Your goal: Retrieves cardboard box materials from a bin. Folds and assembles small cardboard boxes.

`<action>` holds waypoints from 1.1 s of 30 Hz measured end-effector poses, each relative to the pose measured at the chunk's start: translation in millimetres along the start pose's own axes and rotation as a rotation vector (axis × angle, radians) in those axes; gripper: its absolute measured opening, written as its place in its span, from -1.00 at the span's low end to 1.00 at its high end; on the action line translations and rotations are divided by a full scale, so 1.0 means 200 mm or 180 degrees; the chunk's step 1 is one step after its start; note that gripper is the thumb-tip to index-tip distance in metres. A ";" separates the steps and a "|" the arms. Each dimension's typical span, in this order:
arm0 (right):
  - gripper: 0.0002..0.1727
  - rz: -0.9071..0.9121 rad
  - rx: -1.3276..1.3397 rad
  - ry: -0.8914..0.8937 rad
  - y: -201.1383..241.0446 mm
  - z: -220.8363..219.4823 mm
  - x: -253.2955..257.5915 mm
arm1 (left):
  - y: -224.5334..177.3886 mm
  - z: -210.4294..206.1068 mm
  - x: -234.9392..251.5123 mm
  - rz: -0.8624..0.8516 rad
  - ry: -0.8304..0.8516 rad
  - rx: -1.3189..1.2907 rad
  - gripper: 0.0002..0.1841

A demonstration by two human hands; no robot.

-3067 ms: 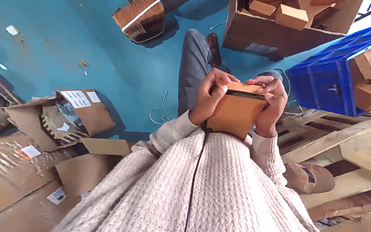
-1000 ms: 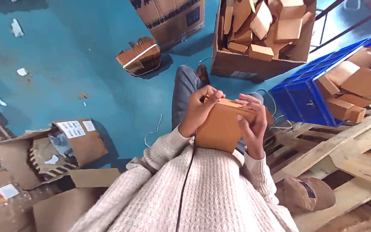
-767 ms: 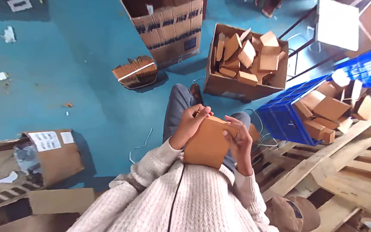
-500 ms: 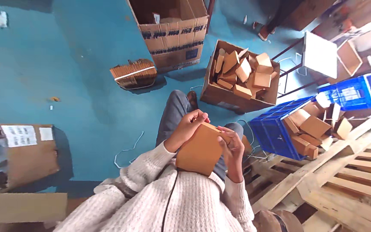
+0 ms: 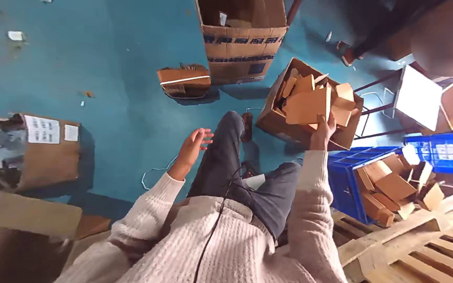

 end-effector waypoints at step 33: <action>0.24 -0.3302 -0.1808 -0.1934 -1.61 1.66 -1.11 | -0.22 -0.86 0.21 -0.0710 0.0434 0.0705 -0.23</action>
Point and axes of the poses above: each hand's wrist, its own x-axis towards the middle knuckle, its own z-axis out of the back of the hand, y = z × x, the point moved 2 cm from there along x, towards the middle knuckle
